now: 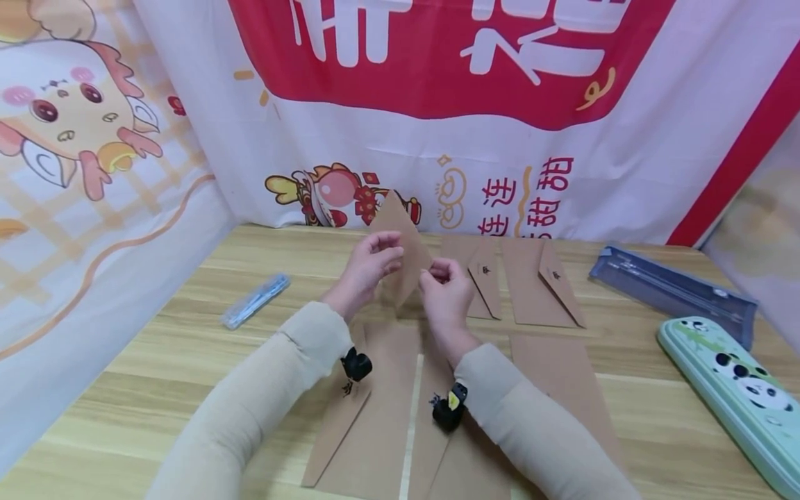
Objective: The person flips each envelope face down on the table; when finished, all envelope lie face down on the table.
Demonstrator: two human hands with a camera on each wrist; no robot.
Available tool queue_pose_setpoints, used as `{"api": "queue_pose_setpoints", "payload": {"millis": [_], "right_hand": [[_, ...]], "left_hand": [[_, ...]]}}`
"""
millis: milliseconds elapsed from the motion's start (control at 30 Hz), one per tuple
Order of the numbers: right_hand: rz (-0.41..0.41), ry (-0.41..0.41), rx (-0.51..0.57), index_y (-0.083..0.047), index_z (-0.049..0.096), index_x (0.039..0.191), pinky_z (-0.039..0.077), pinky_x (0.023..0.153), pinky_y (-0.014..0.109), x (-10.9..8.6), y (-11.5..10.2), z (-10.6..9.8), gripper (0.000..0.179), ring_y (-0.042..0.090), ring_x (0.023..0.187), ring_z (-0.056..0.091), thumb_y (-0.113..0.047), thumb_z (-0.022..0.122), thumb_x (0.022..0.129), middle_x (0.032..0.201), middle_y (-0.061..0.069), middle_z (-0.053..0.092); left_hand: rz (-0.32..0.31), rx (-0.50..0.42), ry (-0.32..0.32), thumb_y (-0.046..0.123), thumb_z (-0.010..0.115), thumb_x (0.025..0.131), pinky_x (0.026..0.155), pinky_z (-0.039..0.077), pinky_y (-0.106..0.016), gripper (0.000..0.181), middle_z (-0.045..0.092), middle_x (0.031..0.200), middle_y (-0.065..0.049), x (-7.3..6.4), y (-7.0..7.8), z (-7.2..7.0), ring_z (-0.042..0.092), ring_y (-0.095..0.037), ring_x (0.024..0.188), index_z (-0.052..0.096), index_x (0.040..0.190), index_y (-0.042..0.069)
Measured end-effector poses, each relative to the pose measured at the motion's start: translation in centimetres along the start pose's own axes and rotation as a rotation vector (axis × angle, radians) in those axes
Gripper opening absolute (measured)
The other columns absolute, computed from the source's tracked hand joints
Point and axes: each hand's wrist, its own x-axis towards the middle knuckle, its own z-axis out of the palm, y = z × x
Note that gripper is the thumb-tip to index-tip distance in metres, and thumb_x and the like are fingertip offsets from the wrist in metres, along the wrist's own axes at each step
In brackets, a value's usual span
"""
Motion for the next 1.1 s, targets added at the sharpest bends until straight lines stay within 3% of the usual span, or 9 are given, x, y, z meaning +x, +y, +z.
{"api": "queue_pose_setpoints", "payload": {"millis": [133, 233, 333, 467, 600, 700, 800, 933, 1100], "right_hand": [[0.165, 0.031, 0.274, 0.001, 0.055, 0.087, 0.051, 0.055, 0.019, 0.2, 0.2, -0.1, 0.020, 0.009, 0.061, 0.051, 0.014, 0.060, 0.071, 0.075, 0.004, 0.050], [0.272, 0.057, 0.447, -0.001, 0.049, 0.086, 0.052, 0.054, 0.020, 0.1, 0.3, 0.0, 0.028, 0.010, 0.061, 0.049, 0.021, 0.056, 0.070, 0.076, 0.005, 0.045], [0.344, 0.073, 0.516, -0.004, 0.047, 0.087, 0.055, 0.061, 0.021, 0.0, 0.4, 0.2, 0.032, 0.011, 0.066, 0.050, 0.023, 0.055, 0.071, 0.079, 0.005, 0.044], [0.411, 0.064, 0.569, -0.005, 0.045, 0.089, 0.056, 0.071, 0.026, -0.1, 0.3, 0.3, 0.031, 0.013, 0.072, 0.052, 0.021, 0.055, 0.075, 0.086, 0.007, 0.044], [0.444, 0.050, 0.592, -0.006, 0.043, 0.090, 0.056, 0.075, 0.026, -0.3, 0.3, 0.3, 0.031, 0.013, 0.075, 0.052, 0.019, 0.055, 0.077, 0.089, 0.007, 0.043], [0.446, 0.024, 0.572, -0.006, 0.043, 0.093, 0.056, 0.074, 0.025, -0.2, 0.5, 0.2, 0.031, 0.013, 0.074, 0.053, 0.019, 0.056, 0.077, 0.088, 0.006, 0.044], [0.437, -0.060, 0.480, -0.002, 0.046, 0.103, 0.056, 0.068, 0.023, 0.3, 0.6, -0.3, 0.035, 0.011, 0.068, 0.055, 0.018, 0.056, 0.077, 0.085, 0.006, 0.046], [0.446, -0.262, 0.244, -0.004, 0.045, 0.123, 0.055, 0.061, 0.020, 1.5, 0.8, -1.7, 0.048, 0.012, 0.065, 0.059, 0.014, 0.056, 0.080, 0.083, 0.008, 0.049], [0.481, -0.524, -0.006, -0.006, 0.041, 0.135, 0.055, 0.063, 0.021, 2.9, 0.8, -3.1, 0.055, 0.015, 0.069, 0.062, 0.010, 0.053, 0.085, 0.091, 0.016, 0.056]], "left_hand": [[0.036, -0.032, 0.100, -0.004, 0.052, 0.088, 0.090, 0.047, -0.035, 0.038, 0.052, 0.118, -0.017, -0.4, -1.1, -1.2, 0.052, -0.016, 0.091, 0.050, 0.126, -0.002], [0.027, -0.084, 0.182, -0.006, 0.051, 0.086, 0.090, 0.046, -0.033, 0.041, 0.052, 0.116, -0.014, -0.8, -1.9, -1.9, 0.051, -0.014, 0.091, 0.049, 0.127, -0.002], [-0.002, -0.124, 0.223, -0.008, 0.050, 0.085, 0.084, 0.047, -0.027, 0.044, 0.052, 0.115, -0.012, -1.1, -2.7, -2.3, 0.050, -0.012, 0.091, 0.048, 0.128, -0.002], [-0.050, -0.144, 0.221, -0.007, 0.050, 0.085, 0.070, 0.047, -0.022, 0.044, 0.055, 0.100, -0.005, -1.3, -3.5, -2.1, 0.052, -0.008, 0.078, 0.049, 0.128, 0.001], [-0.073, -0.157, 0.203, -0.006, 0.051, 0.085, 0.072, 0.047, -0.028, 0.043, 0.055, 0.082, 0.003, -1.4, -3.8, -1.9, 0.052, -0.007, 0.067, 0.052, 0.126, 0.006], [-0.070, -0.152, 0.197, -0.008, 0.051, 0.083, 0.075, 0.048, -0.031, 0.045, 0.056, 0.080, 0.004, -1.4, -3.7, -2.0, 0.052, -0.007, 0.066, 0.053, 0.126, 0.008], [-0.052, -0.126, 0.196, -0.010, 0.052, 0.082, 0.070, 0.049, -0.028, 0.047, 0.055, 0.079, 0.003, -1.4, -3.5, -2.3, 0.052, -0.007, 0.065, 0.053, 0.126, 0.006], [-0.037, -0.062, 0.177, -0.012, 0.052, 0.082, 0.062, 0.047, -0.020, 0.049, 0.057, 0.083, 0.002, -1.4, -3.2, -3.4, 0.051, -0.007, 0.066, 0.051, 0.128, 0.004], [-0.105, 0.064, 0.120, -0.009, 0.053, 0.082, 0.063, 0.048, -0.019, 0.051, 0.058, 0.090, -0.001, -1.1, -3.1, -4.9, 0.053, -0.009, 0.067, 0.049, 0.131, 0.005]]}}
